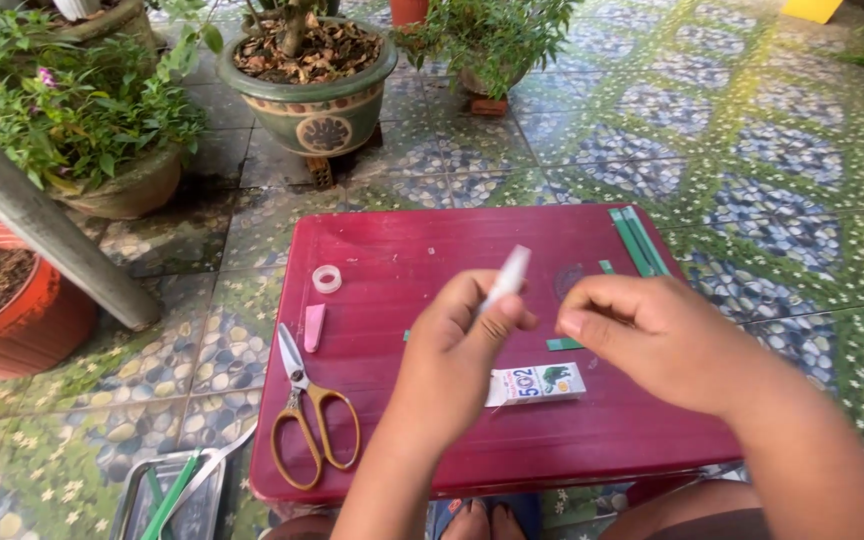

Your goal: A person is seen arranging green plastic strips on a red table, applying super glue to join them at specific points, and then bundling the strips together.

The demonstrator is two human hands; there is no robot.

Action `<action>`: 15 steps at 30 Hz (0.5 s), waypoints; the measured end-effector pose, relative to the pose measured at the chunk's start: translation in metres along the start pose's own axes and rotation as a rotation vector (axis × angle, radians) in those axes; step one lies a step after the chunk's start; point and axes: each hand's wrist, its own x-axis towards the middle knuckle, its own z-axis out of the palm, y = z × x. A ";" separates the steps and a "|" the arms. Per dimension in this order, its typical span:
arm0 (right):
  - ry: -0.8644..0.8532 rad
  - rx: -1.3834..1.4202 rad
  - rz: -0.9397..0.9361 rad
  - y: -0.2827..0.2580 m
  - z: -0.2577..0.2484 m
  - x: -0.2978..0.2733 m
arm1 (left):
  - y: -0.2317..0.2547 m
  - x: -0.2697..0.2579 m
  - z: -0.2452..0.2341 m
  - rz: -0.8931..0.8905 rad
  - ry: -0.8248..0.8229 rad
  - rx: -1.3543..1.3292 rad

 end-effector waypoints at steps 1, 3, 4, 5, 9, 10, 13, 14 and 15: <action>0.066 0.040 0.040 0.009 0.011 0.006 | -0.004 0.003 -0.004 -0.103 0.047 0.031; 0.003 -0.012 0.008 0.035 0.039 0.022 | -0.006 0.004 -0.008 -0.146 0.062 0.067; -0.052 -0.066 -0.012 0.049 0.052 0.029 | -0.007 0.005 -0.007 -0.187 0.066 0.093; -0.054 -0.058 -0.011 0.057 0.062 0.035 | -0.007 0.006 -0.006 -0.190 0.063 0.100; 0.037 -0.182 -0.218 0.091 0.100 0.054 | -0.019 0.012 -0.001 -0.280 0.067 0.110; 0.103 -0.179 -0.259 0.100 0.106 0.059 | -0.024 0.014 0.001 -0.259 0.077 0.096; 0.223 0.037 -0.174 0.104 0.110 0.061 | -0.028 0.017 0.007 -0.264 0.167 0.084; 0.220 0.038 -0.179 0.102 0.109 0.061 | -0.028 0.018 0.009 -0.265 0.172 0.087; 0.270 0.104 -0.132 0.100 0.109 0.061 | -0.028 0.018 0.011 -0.258 0.193 0.073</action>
